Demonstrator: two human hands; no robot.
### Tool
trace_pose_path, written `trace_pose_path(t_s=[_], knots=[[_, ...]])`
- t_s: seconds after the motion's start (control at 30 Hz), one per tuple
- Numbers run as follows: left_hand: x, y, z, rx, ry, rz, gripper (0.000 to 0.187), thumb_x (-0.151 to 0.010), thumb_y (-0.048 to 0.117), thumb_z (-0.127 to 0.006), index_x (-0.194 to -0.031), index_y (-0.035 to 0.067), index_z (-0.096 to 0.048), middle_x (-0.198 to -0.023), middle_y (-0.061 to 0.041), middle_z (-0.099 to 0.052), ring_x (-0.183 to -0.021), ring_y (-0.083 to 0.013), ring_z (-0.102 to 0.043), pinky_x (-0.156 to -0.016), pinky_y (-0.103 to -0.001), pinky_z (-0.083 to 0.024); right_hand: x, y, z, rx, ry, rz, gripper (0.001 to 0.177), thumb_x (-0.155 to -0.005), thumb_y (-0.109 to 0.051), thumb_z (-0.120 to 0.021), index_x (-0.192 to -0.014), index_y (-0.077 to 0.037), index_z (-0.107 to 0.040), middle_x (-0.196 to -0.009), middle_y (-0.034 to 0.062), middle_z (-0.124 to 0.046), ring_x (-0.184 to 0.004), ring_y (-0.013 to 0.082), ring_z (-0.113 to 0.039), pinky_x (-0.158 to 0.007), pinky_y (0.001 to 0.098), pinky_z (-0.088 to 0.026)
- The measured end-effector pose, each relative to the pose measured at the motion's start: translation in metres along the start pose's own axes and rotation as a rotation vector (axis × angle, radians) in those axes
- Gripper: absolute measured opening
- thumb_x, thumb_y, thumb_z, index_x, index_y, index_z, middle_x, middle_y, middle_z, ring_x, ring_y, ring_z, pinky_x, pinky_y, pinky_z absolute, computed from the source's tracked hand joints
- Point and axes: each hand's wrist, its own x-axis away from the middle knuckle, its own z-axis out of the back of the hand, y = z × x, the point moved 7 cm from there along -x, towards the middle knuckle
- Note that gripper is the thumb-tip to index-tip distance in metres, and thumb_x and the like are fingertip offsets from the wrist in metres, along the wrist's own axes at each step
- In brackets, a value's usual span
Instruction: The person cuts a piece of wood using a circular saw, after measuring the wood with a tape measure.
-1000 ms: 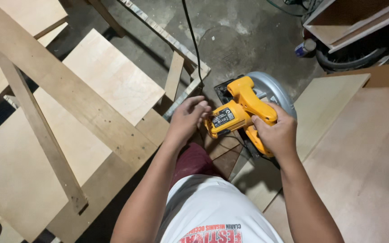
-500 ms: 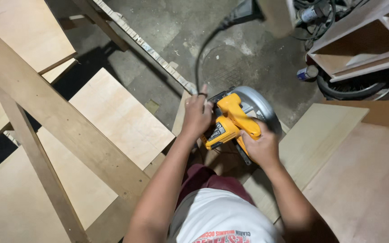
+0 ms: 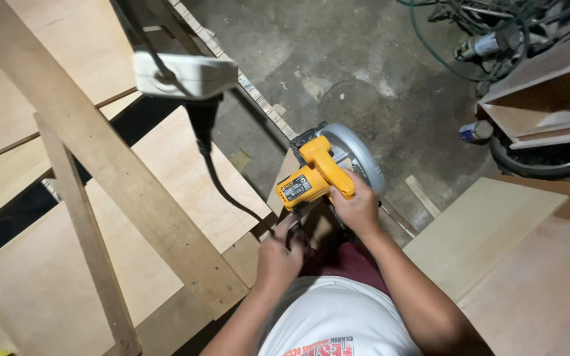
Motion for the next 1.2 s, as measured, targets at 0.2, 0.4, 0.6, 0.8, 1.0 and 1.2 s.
trace_pose_path(t_s=[0.2,0.4,0.6,0.8,1.0,1.2], knots=[[0.007,0.007,-0.024,0.041,-0.096,0.094,0.055,-0.098,0.024,-0.066,-0.152,0.019,-0.062,-0.119,-0.016,-0.075,-0.099,-0.0337,-0.075,-0.087,-0.047,-0.059,0.013,-0.005,-0.027,0.128,-0.148,0.197,0.046,-0.088,-0.016,-0.081,-0.133,-0.015,-0.073,-0.109,0.0037,-0.084,-0.093,0.0204,-0.081,-0.090,0.0349,-0.064],[-0.007,0.025,-0.025,-0.037,-0.051,0.085,0.062,-0.100,0.026,-0.072,-0.158,0.007,-0.057,-0.139,-0.027,-0.064,-0.137,-0.0493,-0.060,-0.116,-0.055,-0.052,0.023,0.016,-0.035,0.018,-0.075,0.252,0.047,-0.077,-0.008,-0.093,-0.122,-0.006,-0.079,-0.096,0.0211,-0.083,-0.092,0.0425,-0.080,-0.070,0.0523,-0.067],[-0.009,0.045,-0.036,-0.158,-0.269,0.313,0.069,-0.112,0.036,-0.044,-0.176,0.016,-0.027,-0.162,-0.034,-0.042,-0.148,-0.0561,-0.050,-0.119,-0.062,-0.048,0.023,0.013,-0.045,-0.014,-0.252,0.152,0.058,-0.076,-0.015,-0.092,-0.131,-0.009,-0.076,-0.098,0.0234,-0.082,-0.096,0.0431,-0.079,-0.073,0.0560,-0.065],[-0.006,0.012,-0.090,-0.278,-0.419,0.375,0.070,-0.109,0.052,-0.048,-0.166,0.011,-0.048,-0.150,-0.042,-0.056,-0.129,-0.0515,-0.069,-0.098,-0.058,-0.062,0.015,0.034,-0.057,0.004,-0.451,0.005,0.066,-0.080,-0.022,-0.091,-0.143,-0.011,-0.071,-0.114,0.0208,-0.083,-0.109,0.0409,-0.078,-0.088,0.0537,-0.065],[0.011,0.051,-0.093,-0.240,-0.390,0.317,0.066,-0.105,0.046,-0.055,-0.156,0.004,-0.058,-0.142,-0.029,-0.069,-0.133,-0.0474,-0.067,-0.106,-0.058,-0.058,0.006,0.042,-0.059,0.075,-0.540,-0.088,0.070,-0.081,-0.035,-0.089,-0.147,-0.023,-0.069,-0.120,0.0107,-0.083,-0.117,0.0333,-0.077,-0.098,0.0485,-0.064],[0.044,0.089,-0.059,-0.136,-0.375,0.338,0.067,-0.110,0.039,-0.050,-0.167,0.003,-0.045,-0.156,-0.029,-0.060,-0.146,-0.0470,-0.057,-0.121,-0.058,-0.046,-0.006,0.039,-0.058,0.129,-0.693,-0.036,0.071,-0.089,-0.038,-0.087,-0.152,-0.019,-0.063,-0.137,0.0131,-0.077,-0.128,0.0369,-0.072,-0.109,0.0525,-0.059]])
